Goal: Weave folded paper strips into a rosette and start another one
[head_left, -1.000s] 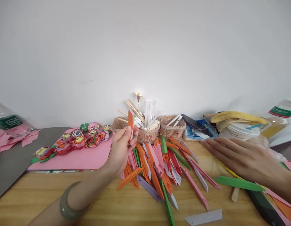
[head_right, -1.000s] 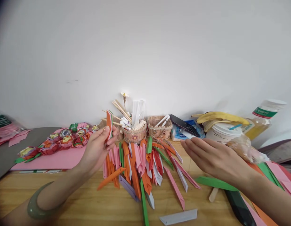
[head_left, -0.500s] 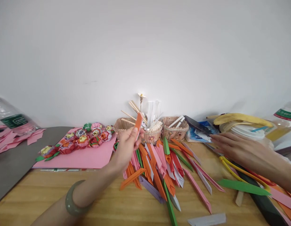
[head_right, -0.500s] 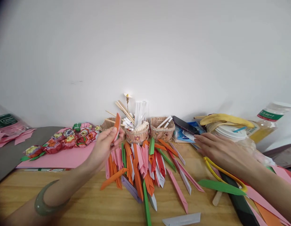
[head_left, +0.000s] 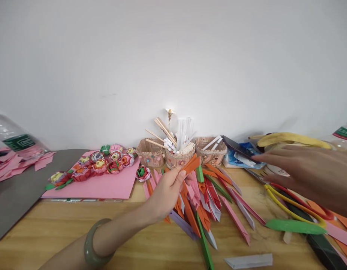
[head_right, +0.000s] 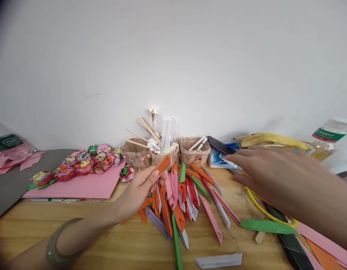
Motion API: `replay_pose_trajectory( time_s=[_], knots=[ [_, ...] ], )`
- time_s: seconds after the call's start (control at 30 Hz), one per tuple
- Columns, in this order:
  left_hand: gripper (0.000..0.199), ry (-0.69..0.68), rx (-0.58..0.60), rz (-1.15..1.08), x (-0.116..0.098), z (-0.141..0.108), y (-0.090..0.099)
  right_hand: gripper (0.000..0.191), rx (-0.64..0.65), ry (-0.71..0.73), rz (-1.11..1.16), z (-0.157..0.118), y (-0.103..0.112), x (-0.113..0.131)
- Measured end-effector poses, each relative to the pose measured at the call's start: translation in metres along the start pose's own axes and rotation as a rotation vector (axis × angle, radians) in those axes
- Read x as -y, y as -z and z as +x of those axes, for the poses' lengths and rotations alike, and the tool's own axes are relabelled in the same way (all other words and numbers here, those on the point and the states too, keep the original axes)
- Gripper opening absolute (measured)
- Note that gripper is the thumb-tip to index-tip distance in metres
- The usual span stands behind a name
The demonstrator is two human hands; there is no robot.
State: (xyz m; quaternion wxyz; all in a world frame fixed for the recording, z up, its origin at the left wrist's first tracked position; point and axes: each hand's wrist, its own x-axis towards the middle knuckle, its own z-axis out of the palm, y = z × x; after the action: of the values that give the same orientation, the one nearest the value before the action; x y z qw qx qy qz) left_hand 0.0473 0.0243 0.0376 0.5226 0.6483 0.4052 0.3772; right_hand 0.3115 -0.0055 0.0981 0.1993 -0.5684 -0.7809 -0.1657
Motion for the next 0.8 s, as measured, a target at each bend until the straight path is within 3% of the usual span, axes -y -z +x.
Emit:
replay_pose_trajectory(
  time_s=[0.07,0.13,0.2,0.27,0.4,0.57,0.8],
  knots=[
    [0.029,0.04,0.075,-0.037,-0.005,-0.003,-0.002,0.035,0.278,-0.179,0.381,0.011,-0.007,0.022],
    [0.03,0.084,0.175,-0.107,-0.009,-0.006,-0.005,0.053,0.444,-0.214,0.841,0.018,-0.019,0.048],
    [0.03,0.125,0.252,-0.178,-0.013,-0.008,-0.006,0.057,0.506,-0.268,1.216,0.02,-0.03,0.069],
    [0.032,0.153,0.301,-0.212,-0.015,-0.009,-0.007,0.047,0.521,-0.287,1.439,0.02,-0.039,0.08],
    [0.034,0.166,0.363,-0.191,-0.016,-0.008,-0.004,0.02,0.573,-0.236,1.579,0.016,-0.05,0.08],
    [0.033,0.147,0.417,-0.163,-0.014,-0.007,-0.001,0.021,0.547,-0.246,1.589,0.012,-0.063,0.076],
    [0.036,0.147,0.36,-0.178,-0.004,-0.009,-0.007,0.02,0.449,-0.282,1.523,0.01,-0.064,0.08]
  ],
)
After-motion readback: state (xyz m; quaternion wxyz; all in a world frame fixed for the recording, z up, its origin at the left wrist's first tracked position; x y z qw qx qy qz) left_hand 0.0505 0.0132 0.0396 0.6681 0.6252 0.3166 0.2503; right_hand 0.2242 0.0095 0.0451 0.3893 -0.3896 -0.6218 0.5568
